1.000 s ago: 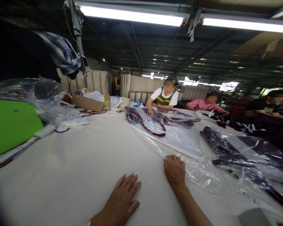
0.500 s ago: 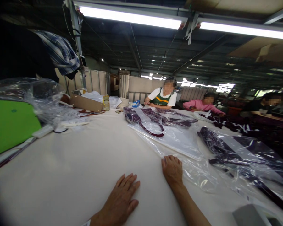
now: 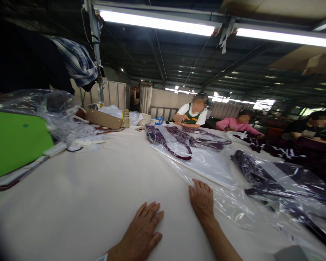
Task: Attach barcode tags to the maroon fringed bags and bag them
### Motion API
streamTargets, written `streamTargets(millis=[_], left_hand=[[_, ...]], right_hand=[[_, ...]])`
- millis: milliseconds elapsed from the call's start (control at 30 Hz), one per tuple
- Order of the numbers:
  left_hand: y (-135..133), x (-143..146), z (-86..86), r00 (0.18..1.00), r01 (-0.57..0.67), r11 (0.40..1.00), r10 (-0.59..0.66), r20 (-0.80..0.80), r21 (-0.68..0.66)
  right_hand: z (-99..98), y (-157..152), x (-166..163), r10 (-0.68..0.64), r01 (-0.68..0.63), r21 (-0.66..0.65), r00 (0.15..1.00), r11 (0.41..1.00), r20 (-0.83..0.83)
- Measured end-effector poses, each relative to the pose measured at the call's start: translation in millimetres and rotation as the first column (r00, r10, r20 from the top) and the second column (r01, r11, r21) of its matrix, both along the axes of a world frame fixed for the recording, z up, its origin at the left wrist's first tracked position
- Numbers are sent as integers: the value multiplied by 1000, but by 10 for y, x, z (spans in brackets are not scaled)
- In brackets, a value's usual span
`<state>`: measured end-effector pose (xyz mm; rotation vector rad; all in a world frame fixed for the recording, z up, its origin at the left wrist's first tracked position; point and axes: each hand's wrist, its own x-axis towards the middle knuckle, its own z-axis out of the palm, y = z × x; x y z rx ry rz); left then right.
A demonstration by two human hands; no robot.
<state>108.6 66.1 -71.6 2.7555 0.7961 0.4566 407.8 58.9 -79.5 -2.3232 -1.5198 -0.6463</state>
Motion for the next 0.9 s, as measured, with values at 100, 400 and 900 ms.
streamTargets(millis=[100,400,900], left_hand=[[-5,-2,-4,1000,-1,1000,1,-8,-9],[8,13,-90,1000,-10,997,10,-2,75],[349,23,-504,988,43,848,-114,102,529]], right_hand=[[0,0,2,5,-5,-7,1000,1000,-12],[98,-4,-57,11,-16,-47,995,999,-96],[126,35,-50,-38,28,-52,981,998,-188]])
